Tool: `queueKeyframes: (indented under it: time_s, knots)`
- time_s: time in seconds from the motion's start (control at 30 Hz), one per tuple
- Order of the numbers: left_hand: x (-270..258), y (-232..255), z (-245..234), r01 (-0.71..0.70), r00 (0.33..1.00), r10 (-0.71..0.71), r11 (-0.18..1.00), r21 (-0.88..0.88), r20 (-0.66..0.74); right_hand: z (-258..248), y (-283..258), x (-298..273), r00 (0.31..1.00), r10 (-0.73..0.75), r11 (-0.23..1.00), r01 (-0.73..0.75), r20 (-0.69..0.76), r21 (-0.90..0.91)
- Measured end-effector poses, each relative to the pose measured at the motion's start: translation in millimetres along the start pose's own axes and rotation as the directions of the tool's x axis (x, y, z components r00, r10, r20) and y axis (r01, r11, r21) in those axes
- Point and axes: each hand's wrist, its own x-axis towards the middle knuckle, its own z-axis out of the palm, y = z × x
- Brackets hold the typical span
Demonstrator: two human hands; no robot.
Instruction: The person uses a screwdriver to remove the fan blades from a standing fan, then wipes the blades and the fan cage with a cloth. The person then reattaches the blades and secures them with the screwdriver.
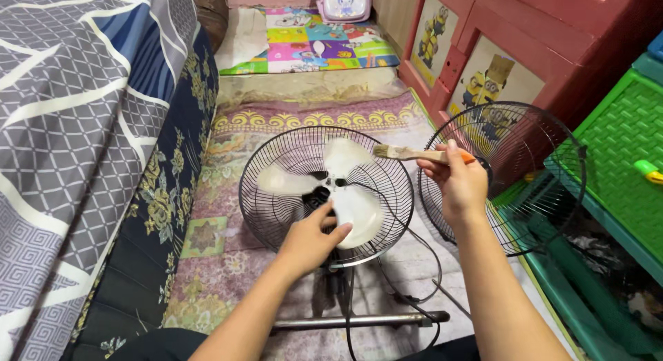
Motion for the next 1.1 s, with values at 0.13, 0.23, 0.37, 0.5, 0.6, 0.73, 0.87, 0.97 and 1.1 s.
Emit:
queueKeyframes:
  time_s: [0.13,0.23,0.37,0.5,0.6,0.73,0.87,0.97,1.1]
  knots:
    - [2,3,-5,-0.088,0.996,0.091,0.978,-0.189,0.010,-8,-4,-10,0.999,0.012,0.997,-0.014,-0.032,-0.070]
    - [9,-7,-22,-0.057,0.897,0.237,0.899,0.435,-0.372,-7,-3,-12,1.000,0.014,0.997,-0.016,-0.025,-0.081]
    - [10,-6,-6,0.000,0.939,0.193,0.828,0.561,-0.285,-4,-2,-11,1.000,0.017,0.997,-0.017,0.005,-0.082]
    - [-8,16,28,-0.185,0.982,0.161,0.932,0.310,0.102,-3,-4,-16,1.000,0.016,0.994,-0.015,0.009,-0.109]
    - [-10,29,24,-0.184,0.971,0.143,0.960,0.212,0.194,-3,-5,-18,1.000,0.027,0.990,-0.029,-0.012,-0.137]
    - [-1,17,2,-0.360,0.913,0.395,0.668,0.651,0.100,2,9,-20,0.999,0.045,0.989,-0.041,0.025,-0.145]
    - [20,-15,-12,-0.205,0.904,0.427,0.486,0.850,-0.026,10,33,-24,0.992,0.050,0.969,-0.022,0.112,-0.245]
    - [39,-38,-27,0.022,0.953,0.229,0.597,0.802,-0.197,13,46,-28,0.990,0.030,0.943,0.018,0.138,-0.333]
    - [49,-55,-34,-0.034,0.928,0.318,0.591,0.806,-0.195,17,50,-29,0.991,0.055,0.940,-0.010,0.122,-0.341]
